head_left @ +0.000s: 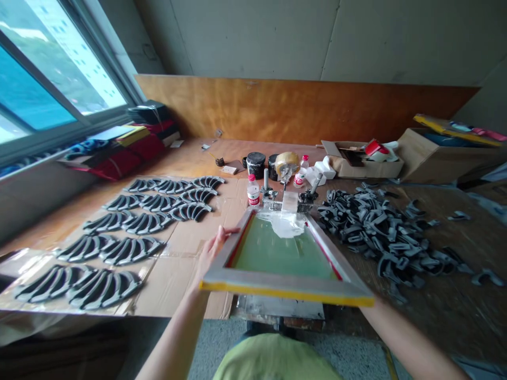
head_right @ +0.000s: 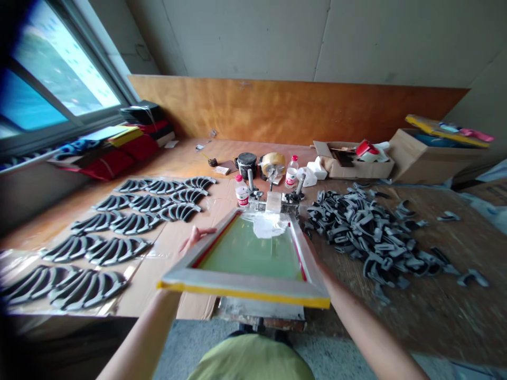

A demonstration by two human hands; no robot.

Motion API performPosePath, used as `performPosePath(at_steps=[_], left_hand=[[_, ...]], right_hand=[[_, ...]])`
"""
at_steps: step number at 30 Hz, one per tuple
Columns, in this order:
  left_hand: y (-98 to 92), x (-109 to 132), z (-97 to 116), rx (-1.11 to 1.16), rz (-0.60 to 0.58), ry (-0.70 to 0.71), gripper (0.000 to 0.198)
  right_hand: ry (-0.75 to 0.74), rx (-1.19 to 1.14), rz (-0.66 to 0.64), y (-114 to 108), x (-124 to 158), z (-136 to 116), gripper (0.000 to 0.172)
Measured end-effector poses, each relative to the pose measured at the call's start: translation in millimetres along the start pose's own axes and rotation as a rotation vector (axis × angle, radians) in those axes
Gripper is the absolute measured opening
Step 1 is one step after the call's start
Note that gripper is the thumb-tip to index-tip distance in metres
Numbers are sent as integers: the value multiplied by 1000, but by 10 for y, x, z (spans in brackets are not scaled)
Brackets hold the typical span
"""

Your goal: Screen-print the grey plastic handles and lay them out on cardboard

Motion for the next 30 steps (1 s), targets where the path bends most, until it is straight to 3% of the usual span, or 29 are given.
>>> performPosePath(at_steps=[3,6,8,10,13,16,21,24,27,30], left_hand=[[-94,208,-633,-10,-60,-213,62],[-135,245,-1151,-35,-67,-262,82],[-152,214,-1375,-74,-48,-259,89],[-146,183,-1505,-83,-56,-260,89],[-137,170,-1587,-63,-87,-269,84],[-159,176,-1629,-44,-86,-282,80],[-179,173,-1669,-60,-78,-280,77],[-178,169,-1657,-67,-66,-272,74],[-174,171,-1628,-74,-52,-265,72],[-163,180,-1596,-57,-50,-267,71]], right_hand=[[189,71,187,-459,-112,288,35],[86,147,325,-700,-409,-46,48],[-53,234,249,-622,-664,-415,58],[-75,326,90,-438,-859,-631,48],[-3,412,-122,-171,-901,-679,23],[-82,421,-139,-63,-667,-730,12],[-395,337,-193,-105,-124,-886,30],[-452,322,-260,-194,-101,-888,27],[-377,317,-202,-214,-250,-867,18],[-343,338,-54,-124,-202,-909,23]])
Point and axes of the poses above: each hand's wrist, its own x-axis away from the middle knuckle, its own y-axis out of the palm, z = x × y, the point moved 8 cm from there along -x, towards the middle knuckle, and after that the axes turned 9 degrees about x, right-handed, at the moved point
